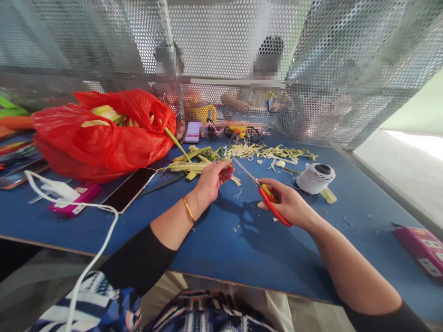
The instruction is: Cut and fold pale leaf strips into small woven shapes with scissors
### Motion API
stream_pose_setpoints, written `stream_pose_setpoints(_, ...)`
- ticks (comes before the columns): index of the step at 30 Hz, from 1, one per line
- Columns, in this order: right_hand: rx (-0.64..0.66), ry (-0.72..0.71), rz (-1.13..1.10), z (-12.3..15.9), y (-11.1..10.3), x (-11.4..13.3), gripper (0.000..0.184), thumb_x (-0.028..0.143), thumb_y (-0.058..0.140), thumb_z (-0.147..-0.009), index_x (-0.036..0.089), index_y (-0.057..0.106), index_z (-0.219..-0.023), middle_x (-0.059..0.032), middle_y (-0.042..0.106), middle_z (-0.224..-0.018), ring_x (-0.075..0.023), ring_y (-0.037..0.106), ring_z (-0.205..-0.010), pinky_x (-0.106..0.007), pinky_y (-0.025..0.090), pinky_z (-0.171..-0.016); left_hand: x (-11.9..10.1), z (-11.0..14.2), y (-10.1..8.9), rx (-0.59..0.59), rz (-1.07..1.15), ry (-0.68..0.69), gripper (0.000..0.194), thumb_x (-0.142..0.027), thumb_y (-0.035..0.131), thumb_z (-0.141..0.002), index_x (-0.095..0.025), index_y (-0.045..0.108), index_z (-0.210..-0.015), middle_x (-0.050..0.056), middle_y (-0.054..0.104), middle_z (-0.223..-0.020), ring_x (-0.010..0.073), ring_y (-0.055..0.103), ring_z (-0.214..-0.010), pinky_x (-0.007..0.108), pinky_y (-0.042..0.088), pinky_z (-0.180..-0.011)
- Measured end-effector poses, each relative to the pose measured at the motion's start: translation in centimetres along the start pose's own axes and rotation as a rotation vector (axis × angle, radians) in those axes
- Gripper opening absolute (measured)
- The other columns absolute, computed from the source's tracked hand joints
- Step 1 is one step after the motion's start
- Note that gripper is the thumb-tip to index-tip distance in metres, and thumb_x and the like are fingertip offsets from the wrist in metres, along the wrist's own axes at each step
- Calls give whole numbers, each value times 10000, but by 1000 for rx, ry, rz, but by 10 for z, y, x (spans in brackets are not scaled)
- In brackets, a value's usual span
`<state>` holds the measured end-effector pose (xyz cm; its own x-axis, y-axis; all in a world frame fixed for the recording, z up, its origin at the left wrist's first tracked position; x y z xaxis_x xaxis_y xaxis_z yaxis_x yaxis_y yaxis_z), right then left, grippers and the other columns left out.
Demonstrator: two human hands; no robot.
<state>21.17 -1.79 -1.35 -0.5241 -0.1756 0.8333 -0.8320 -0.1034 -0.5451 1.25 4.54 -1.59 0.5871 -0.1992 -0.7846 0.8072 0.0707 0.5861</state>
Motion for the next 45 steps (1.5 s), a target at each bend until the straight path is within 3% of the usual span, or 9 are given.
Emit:
stream_pose_setpoints(5,-94,30,121,2,-3,6,659,535,775,-605,171,693,-1147,-18,677,-809,-172,571,-693,-302,497,-654,-1,2,2,23,13,0,65,-133,671,-777,-130,666,-712,45,731,-741,119,689,-677,243,518,-705)
stream_pose_setpoints(13,-91,-1,153,5,0,11,654,558,762,-620,157,720,-1135,-19,699,-774,-171,591,-653,-297,508,-611,0,5,5,28,31,-22,141,-107,617,-821,-132,648,-686,41,740,-726,103,667,-599,245,538,-683)
stream_pose_setpoints(17,-82,13,81,5,2,11,625,547,756,-639,151,727,-1121,-37,722,-834,-180,609,-691,-301,519,-648,1,4,5,26,47,-33,167,-95,585,-830,-135,639,-677,43,747,-735,104,667,-598,249,547,-684)
stream_pose_setpoints(25,-38,18,2,4,3,12,649,566,737,-649,132,736,-1132,-25,681,-757,-142,515,-591,-274,450,-524,1,4,5,35,42,-46,106,-111,616,-815,-130,664,-722,54,750,-762,110,675,-629,258,547,-735)
stream_pose_setpoints(30,-36,-2,38,4,2,12,627,555,728,-667,134,741,-1131,-46,706,-835,-154,543,-638,-267,458,-535,1,4,5,29,44,-59,133,-115,592,-825,-134,667,-717,48,749,-749,110,677,-644,253,551,-737)
stream_pose_setpoints(38,-35,-51,98,5,1,13,608,587,689,-716,152,748,-1136,-30,689,-757,-155,545,-619,-267,459,-545,1,4,5,25,39,-64,148,-102,585,-820,-129,672,-704,50,742,-739,110,679,-643,246,545,-719)
stream_pose_setpoints(45,-64,-67,165,5,0,11,546,524,678,-737,157,745,-1135,-37,722,-808,-182,610,-674,-288,489,-625,2,3,4,30,36,-65,148,-108,585,-823,-133,678,-709,49,739,-730,108,676,-638,245,545,-725)
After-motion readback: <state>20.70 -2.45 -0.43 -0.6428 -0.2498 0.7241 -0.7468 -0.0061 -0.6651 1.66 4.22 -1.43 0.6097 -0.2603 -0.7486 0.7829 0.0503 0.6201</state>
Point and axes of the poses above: each hand's wrist, its own z-axis away from the middle knuckle, its own y-axis out of the palm, x = y × z, the point moved 2 cm from there along -z, towards the middle knuckle
